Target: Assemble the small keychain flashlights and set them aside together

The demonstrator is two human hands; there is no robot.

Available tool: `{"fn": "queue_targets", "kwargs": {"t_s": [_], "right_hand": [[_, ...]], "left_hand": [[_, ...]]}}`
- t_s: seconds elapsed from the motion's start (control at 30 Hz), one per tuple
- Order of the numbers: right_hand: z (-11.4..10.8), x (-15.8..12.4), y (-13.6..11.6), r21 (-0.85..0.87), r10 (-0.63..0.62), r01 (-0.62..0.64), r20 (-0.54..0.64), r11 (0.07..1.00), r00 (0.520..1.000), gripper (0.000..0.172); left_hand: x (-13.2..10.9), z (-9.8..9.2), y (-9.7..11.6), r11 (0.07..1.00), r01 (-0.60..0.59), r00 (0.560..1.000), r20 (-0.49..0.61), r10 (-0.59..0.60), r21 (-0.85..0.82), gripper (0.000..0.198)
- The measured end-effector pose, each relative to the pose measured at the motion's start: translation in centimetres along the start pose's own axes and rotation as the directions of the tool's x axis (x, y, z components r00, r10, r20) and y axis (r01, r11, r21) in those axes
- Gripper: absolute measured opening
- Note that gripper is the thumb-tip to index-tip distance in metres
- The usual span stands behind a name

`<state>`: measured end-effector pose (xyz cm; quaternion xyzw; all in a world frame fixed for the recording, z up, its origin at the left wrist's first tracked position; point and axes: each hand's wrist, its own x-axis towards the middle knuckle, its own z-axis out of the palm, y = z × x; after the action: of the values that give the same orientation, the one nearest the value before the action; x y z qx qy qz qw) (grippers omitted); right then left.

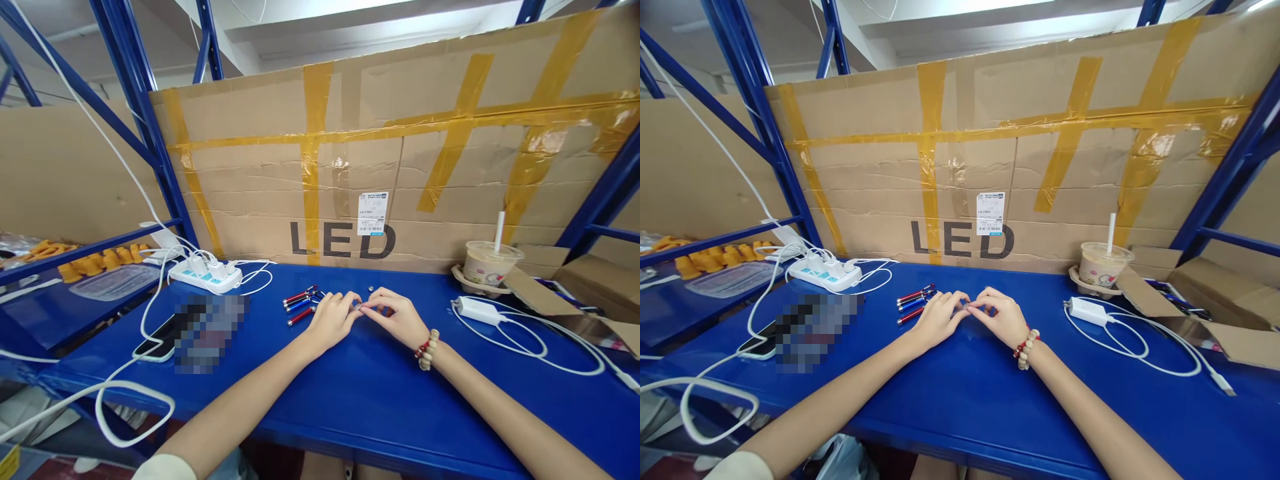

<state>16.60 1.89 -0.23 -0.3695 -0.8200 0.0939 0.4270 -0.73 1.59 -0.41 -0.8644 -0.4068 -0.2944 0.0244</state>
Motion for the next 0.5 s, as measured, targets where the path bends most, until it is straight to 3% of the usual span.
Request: {"fn": "queue_targets", "kwargs": {"t_s": [0.13, 0.3, 0.5], "right_hand": [[-0.03, -0.11, 0.19, -0.065, 0.046, -0.040, 0.096, 0.997, 0.994, 0.024], [-0.08, -0.16, 0.13, -0.072, 0.031, -0.022, 0.124, 0.997, 0.992, 0.024], [-0.07, -0.30, -0.52, -0.214, -0.094, 0.101, 0.044, 0.972, 0.995, 0.023]], "left_hand": [[-0.07, 0.05, -0.16, 0.999, -0.035, 0.999, 0.018, 0.035, 0.034, 0.015], [-0.04, 0.13, -0.26, 0.998, -0.039, 0.999, 0.037, 0.038, 0.039, 0.014], [0.26, -0.03, -0.14, 0.983, 0.041, 0.999, 0.017, -0.039, -0.176, 0.014]]}}
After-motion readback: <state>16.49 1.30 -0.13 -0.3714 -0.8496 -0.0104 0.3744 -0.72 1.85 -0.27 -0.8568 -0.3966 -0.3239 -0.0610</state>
